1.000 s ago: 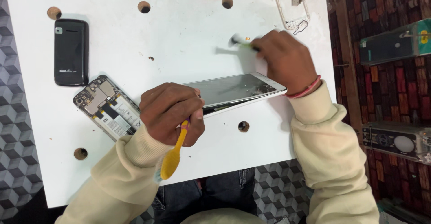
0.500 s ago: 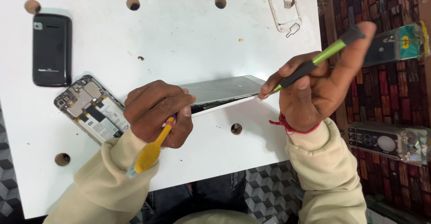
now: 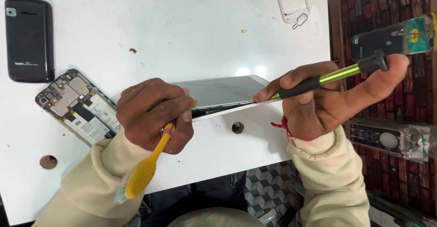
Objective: The person uses a screwdriver and a toothbrush to pry open the back cover of a white Samsung tablet. They then remove the back cover, disconnect the battery connector, and lift out the motherboard.
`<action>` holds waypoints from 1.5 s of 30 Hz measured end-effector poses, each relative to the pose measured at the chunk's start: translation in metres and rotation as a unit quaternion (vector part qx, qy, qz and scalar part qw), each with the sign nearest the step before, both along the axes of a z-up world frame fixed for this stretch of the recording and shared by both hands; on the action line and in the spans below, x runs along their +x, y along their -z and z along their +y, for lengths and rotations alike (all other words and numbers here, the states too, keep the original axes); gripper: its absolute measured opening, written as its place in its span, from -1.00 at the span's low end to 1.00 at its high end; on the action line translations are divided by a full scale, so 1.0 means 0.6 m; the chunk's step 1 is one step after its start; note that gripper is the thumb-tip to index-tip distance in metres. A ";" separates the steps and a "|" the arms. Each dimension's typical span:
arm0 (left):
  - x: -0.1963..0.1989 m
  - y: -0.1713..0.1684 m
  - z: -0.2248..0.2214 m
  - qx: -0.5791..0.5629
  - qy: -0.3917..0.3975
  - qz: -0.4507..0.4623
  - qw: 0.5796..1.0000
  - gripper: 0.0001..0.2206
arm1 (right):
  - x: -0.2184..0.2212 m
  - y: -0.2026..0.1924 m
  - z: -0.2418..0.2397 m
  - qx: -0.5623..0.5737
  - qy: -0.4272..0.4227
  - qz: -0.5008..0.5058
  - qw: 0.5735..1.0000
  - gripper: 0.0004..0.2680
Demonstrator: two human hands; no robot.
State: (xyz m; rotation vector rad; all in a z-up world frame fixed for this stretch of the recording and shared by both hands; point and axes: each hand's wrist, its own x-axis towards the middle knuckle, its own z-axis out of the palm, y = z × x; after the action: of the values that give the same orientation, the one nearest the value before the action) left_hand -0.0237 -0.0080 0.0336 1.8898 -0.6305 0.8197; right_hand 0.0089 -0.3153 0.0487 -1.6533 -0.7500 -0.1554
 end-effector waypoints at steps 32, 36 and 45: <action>0.011 0.005 -0.009 -0.028 0.022 -0.063 0.997 -0.90 | -0.011 -0.075 0.021 -0.287 0.021 -0.135 0.948 -0.65; 0.011 0.002 -0.009 -0.025 0.024 -0.054 0.998 -0.89 | -0.006 -0.082 0.026 -0.230 -0.004 -0.091 0.969 -0.49; 0.005 -0.006 -0.011 -0.011 0.045 -0.023 0.999 -0.92 | 0.016 -0.083 0.023 -0.159 -0.048 -0.019 0.986 -0.35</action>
State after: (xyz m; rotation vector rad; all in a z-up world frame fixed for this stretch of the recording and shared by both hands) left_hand -0.0205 -0.0144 0.0370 1.8138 -0.7272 0.8107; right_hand 0.0184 -0.3017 0.0985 -1.9141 -0.9176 0.0017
